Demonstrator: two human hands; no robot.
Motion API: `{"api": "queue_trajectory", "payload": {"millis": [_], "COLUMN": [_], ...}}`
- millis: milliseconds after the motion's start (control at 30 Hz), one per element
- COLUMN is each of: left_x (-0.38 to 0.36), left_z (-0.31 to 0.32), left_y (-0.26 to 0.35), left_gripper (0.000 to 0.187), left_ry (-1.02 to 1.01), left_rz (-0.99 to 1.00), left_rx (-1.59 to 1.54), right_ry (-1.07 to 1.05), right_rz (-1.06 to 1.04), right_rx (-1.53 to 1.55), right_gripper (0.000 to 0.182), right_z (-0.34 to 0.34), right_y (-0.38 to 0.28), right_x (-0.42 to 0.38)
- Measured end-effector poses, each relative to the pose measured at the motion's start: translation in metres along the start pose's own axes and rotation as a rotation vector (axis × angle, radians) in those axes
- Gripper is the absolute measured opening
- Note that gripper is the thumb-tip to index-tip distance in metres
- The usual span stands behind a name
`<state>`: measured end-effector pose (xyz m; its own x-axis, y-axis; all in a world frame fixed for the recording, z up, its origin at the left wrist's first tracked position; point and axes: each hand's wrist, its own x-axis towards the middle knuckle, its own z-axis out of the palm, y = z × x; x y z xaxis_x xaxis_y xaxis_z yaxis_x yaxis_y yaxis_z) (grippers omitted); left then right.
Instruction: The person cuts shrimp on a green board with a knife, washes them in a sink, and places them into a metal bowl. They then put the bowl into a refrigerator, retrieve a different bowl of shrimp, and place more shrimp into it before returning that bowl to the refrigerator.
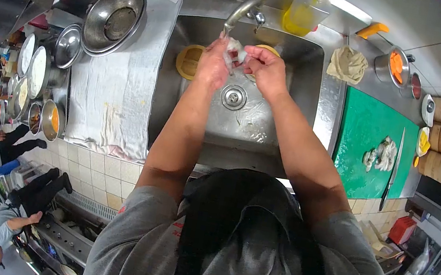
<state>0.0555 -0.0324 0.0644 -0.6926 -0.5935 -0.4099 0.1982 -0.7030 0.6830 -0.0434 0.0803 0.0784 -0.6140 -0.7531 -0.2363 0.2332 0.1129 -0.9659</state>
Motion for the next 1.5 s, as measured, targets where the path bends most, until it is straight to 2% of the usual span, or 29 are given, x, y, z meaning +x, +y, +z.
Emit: {"api": "queue_trajectory", "payload": {"millis": [100,167,200,267,300,333,400,467,533,567,700,767,867,967,1067,1133,1200,1267,1300,1367,1400,1467,1500], "left_x": [-0.005,-0.004,-0.004,-0.003,0.002,0.004,0.012,0.037,0.033,0.041,0.06,0.074,0.103,0.117,0.124,0.122,0.118,0.118,0.117,0.093,0.079,0.063,0.055], "left_z": [0.003,0.001,0.004,0.012,0.011,0.012,0.015,0.0,0.016,0.012,0.018,0.018,0.014,0.02,0.018,0.016,0.013,-0.001,-0.007,-0.013,-0.017,-0.034,-0.044], "left_y": [0.003,0.006,0.006,0.007,0.01,0.011,0.014,0.015,0.021,0.019,0.008,-0.005,-0.017,-0.023,-0.025,-0.026,-0.024,-0.031,-0.033,-0.034,-0.035,-0.044,-0.048], "left_gripper": [0.043,0.046,0.046,0.043,0.035,0.035,0.034,0.03,0.029,0.031,0.033,0.037,0.03,0.031,0.034,0.035,0.033,0.031,0.03,0.029,0.028,0.028,0.028], "left_ry": [-0.011,-0.164,-0.176,-0.137,-0.18,-0.199,-0.048,-0.024,0.128,0.118,0.104,0.168,0.102,0.081,0.07,0.045,0.03,0.074,0.116,0.097,0.077,0.116,0.15], "left_rz": [-0.003,0.01,0.0,0.069,0.055,0.039,0.023,-0.045,-0.017,-0.036,-0.111,-0.146,-0.253,-0.29,-0.297,-0.297,-0.337,-0.335,-0.339,-0.34,-0.348,-0.363,-0.386], "left_rx": [-0.048,-0.062,-0.057,-0.133,-0.134,-0.132,-0.141,-0.079,0.159,0.196,0.339,0.424,0.335,0.333,0.323,0.333,0.441,0.447,0.446,0.42,0.39,0.398,0.403], "right_ry": [0.013,-0.023,-0.066,-0.047,-0.07,-0.088,-0.075,-0.09,-0.033,-0.028,0.173,0.261,0.468,0.653,0.832,0.948,1.033,1.005,1.004,1.023,1.017,0.842,0.845], "right_rz": [-0.02,0.002,0.029,0.026,0.02,0.016,0.07,0.007,0.058,0.108,0.181,0.174,0.1,0.148,0.195,0.082,0.096,0.006,0.0,0.074,0.066,0.201,0.215], "right_rx": [0.03,0.015,-0.002,-0.049,-0.067,-0.085,-0.14,-0.213,-0.225,-0.227,-0.294,-0.239,-0.095,-0.017,-0.186,-0.503,-0.67,-0.944,-0.936,-1.204,-1.198,-1.41,-1.368], "right_gripper": [0.025,0.024,0.023,0.021,0.021,0.021,0.02,0.02,0.02,0.021,0.019,0.019,0.021,0.024,0.024,0.028,0.034,0.043,0.043,0.05,0.05,0.051,0.044], "right_z": [0.004,0.004,0.003,0.003,0.002,-0.001,-0.011,-0.026,-0.049,-0.062,-0.109,-0.137,-0.179,-0.203,-0.224,-0.245,-0.263,-0.282,-0.289,-0.3,-0.318,-0.35,-0.346], "right_y": [0.0,-0.002,-0.002,0.001,0.005,0.005,0.006,0.015,0.03,0.034,0.022,0.03,0.05,0.034,0.027,0.037,0.034,0.023,0.021,0.019,0.024,0.047,0.03], "right_x": [-0.002,-0.005,-0.008,-0.014,-0.017,-0.022,-0.038,-0.058,-0.078,-0.091,-0.159,-0.19,-0.237,-0.282,-0.313,-0.322,-0.317,-0.303,-0.294,-0.272,-0.262,-0.242,-0.239]}}
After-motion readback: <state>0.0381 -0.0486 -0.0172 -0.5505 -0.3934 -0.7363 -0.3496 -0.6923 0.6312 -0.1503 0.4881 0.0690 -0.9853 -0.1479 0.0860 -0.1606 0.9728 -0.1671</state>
